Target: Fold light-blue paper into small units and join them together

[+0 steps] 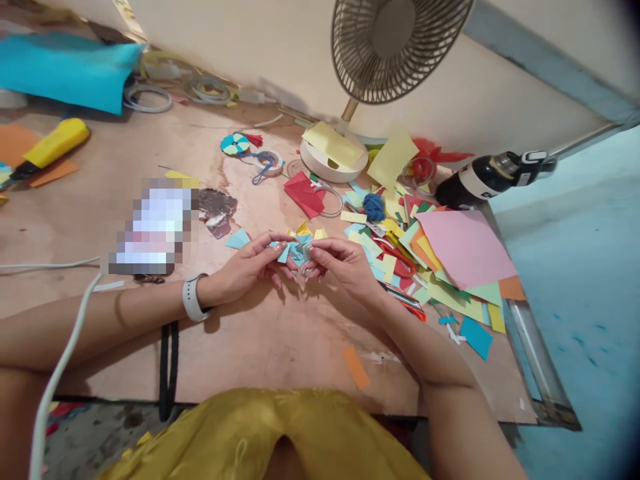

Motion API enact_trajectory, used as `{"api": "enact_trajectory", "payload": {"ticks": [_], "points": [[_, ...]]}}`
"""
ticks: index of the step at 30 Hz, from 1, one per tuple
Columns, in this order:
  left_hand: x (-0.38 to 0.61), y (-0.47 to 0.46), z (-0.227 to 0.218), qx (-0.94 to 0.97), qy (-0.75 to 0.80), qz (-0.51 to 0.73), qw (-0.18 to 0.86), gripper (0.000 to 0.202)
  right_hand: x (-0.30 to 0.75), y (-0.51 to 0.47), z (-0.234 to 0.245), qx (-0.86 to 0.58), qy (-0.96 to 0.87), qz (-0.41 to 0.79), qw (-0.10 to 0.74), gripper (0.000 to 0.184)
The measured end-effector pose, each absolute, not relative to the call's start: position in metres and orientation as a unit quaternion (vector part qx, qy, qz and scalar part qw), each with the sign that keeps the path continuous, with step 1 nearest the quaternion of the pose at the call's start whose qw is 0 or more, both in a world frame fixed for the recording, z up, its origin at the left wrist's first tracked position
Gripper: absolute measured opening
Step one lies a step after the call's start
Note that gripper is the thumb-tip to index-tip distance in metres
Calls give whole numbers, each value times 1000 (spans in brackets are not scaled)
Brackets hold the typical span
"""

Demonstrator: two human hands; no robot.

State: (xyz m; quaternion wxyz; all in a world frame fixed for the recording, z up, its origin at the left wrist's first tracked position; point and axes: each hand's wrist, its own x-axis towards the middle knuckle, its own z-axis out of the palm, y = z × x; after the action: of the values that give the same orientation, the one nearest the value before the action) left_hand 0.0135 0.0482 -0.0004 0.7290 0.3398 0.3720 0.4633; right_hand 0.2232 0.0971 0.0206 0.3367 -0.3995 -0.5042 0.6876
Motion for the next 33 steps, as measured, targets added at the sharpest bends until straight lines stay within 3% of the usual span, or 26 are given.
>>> {"api": "enact_trajectory", "payload": {"ticks": [4,10,16,27,33], "points": [[14,48,2,366,386,461,710,37,224,97,21,-398,-512,671,360,47],[15,45,7,396,399,441,700,41,227,101,25,-403,-524,686,306,54],[13,44,13,421,458,406,669,48,226,103,22,-405,-489,711,303,60],[13,48,6,381,455,459,661,47,226,103,17,-357,-519,692,352,41],[14,50,7,351,439,442,699,50,222,101,15,-369,-514,679,372,59]]}}
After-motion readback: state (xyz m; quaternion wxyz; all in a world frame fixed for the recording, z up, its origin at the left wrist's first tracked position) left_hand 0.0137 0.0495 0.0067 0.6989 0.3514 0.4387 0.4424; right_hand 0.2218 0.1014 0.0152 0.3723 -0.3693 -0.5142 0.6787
